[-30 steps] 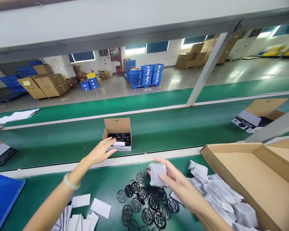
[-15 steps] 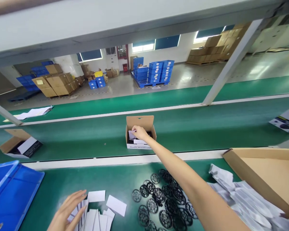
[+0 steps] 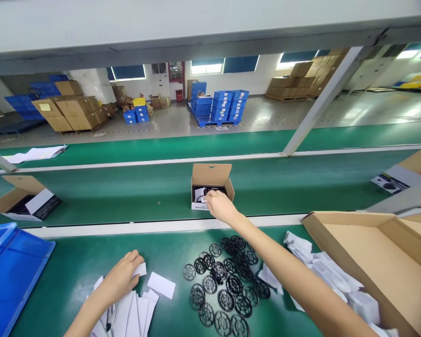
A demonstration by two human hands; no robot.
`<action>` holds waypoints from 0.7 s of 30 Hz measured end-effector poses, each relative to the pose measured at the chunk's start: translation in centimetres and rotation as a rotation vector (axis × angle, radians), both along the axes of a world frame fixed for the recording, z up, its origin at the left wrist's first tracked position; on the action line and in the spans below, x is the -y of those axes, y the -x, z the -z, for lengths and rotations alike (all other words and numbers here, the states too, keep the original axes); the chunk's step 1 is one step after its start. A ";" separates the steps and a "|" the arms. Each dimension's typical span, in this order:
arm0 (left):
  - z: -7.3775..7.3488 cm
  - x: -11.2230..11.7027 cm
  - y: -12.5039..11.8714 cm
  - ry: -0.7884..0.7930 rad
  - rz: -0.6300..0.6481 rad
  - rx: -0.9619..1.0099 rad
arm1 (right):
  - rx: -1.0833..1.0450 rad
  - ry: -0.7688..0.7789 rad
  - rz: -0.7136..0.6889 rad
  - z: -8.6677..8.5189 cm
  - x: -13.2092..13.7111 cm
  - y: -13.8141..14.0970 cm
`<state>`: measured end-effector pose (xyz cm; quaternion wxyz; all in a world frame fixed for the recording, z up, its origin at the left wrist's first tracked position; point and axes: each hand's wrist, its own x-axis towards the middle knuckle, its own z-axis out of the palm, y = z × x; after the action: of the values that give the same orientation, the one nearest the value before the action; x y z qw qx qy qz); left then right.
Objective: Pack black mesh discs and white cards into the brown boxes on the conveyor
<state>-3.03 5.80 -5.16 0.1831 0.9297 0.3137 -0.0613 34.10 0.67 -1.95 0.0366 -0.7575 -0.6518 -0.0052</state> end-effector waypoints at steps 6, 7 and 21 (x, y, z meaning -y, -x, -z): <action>-1.3 0.8 -0.1 0.116 -0.112 0.289 | 0.008 -0.006 0.017 1.4 1.5 -1.8; -1.7 1.2 0.0 0.158 -0.147 0.367 | 0.005 0.000 0.020 1.5 0.9 -2.3; -0.8 8.5 -7.0 0.090 0.020 0.227 | 0.101 -0.049 0.103 2.0 0.7 -5.1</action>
<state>3.99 -2.72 -4.34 0.2582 0.9246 0.2785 0.0284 39.17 -0.02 -3.95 0.0219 -0.7878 -0.6125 -0.0615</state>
